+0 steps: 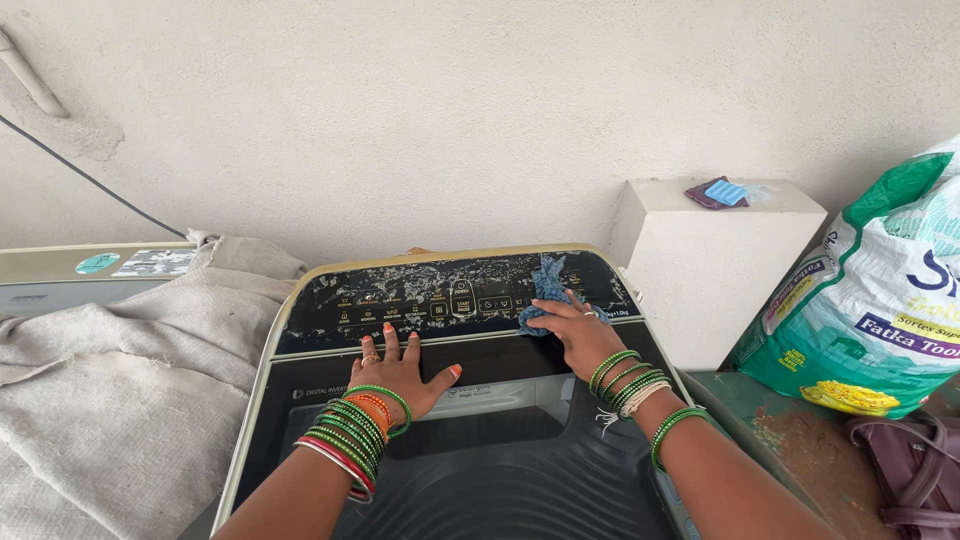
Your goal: The person wipes the top lid, the glass window, the control panel, and the floral-patterned side cover of a washing machine with a cloth.
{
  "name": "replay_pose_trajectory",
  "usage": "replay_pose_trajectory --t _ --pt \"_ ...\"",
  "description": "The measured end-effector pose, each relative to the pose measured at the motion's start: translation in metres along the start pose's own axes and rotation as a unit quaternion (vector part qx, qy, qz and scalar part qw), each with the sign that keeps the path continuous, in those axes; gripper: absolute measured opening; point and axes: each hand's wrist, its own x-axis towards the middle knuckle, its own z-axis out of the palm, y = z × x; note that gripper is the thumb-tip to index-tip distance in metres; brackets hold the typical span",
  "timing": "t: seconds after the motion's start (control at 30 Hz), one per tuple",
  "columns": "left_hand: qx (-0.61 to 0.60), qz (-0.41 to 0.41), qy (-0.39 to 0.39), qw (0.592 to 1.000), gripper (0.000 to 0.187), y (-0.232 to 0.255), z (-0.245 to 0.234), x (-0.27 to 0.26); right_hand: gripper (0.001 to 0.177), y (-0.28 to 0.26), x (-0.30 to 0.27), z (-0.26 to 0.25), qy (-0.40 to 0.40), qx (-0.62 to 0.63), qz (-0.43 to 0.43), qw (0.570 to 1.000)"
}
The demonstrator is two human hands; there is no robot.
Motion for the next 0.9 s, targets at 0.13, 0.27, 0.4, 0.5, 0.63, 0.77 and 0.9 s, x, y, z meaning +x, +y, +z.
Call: replay_pose_trajectory --t 0.13,0.27,0.4,0.5,0.63,0.77,0.9 --pt "-0.006 -0.009 0.003 1.000 0.109 0.003 -0.001 0.004 0.056 -0.058 0.020 0.022 -0.012 -0.010 -0.043 0.999" --pt "-0.013 -0.028 -0.030 0.999 0.114 -0.001 0.001 0.022 0.062 -0.106 0.032 0.037 -0.019 -0.004 -0.086 0.996" --pt "0.011 -0.019 -0.028 0.999 0.118 -0.006 0.013 0.052 0.066 -0.107 0.034 0.031 -0.045 -0.024 -0.113 0.992" --pt "-0.009 -0.035 -0.034 0.999 0.115 -0.010 0.016 0.053 0.069 -0.092 0.026 0.022 -0.043 -0.047 -0.106 0.992" --pt "-0.003 -0.051 -0.043 0.998 0.108 -0.007 0.006 0.033 0.075 -0.058 0.004 -0.001 -0.048 -0.077 -0.039 0.995" --pt "0.006 -0.053 -0.049 0.997 0.105 -0.003 -0.003 0.019 0.074 -0.004 -0.018 -0.029 -0.042 -0.070 0.030 0.996" --pt "0.009 -0.048 -0.053 0.997 0.105 -0.004 -0.005 0.018 0.069 0.052 -0.039 -0.043 0.013 -0.082 0.072 0.994"
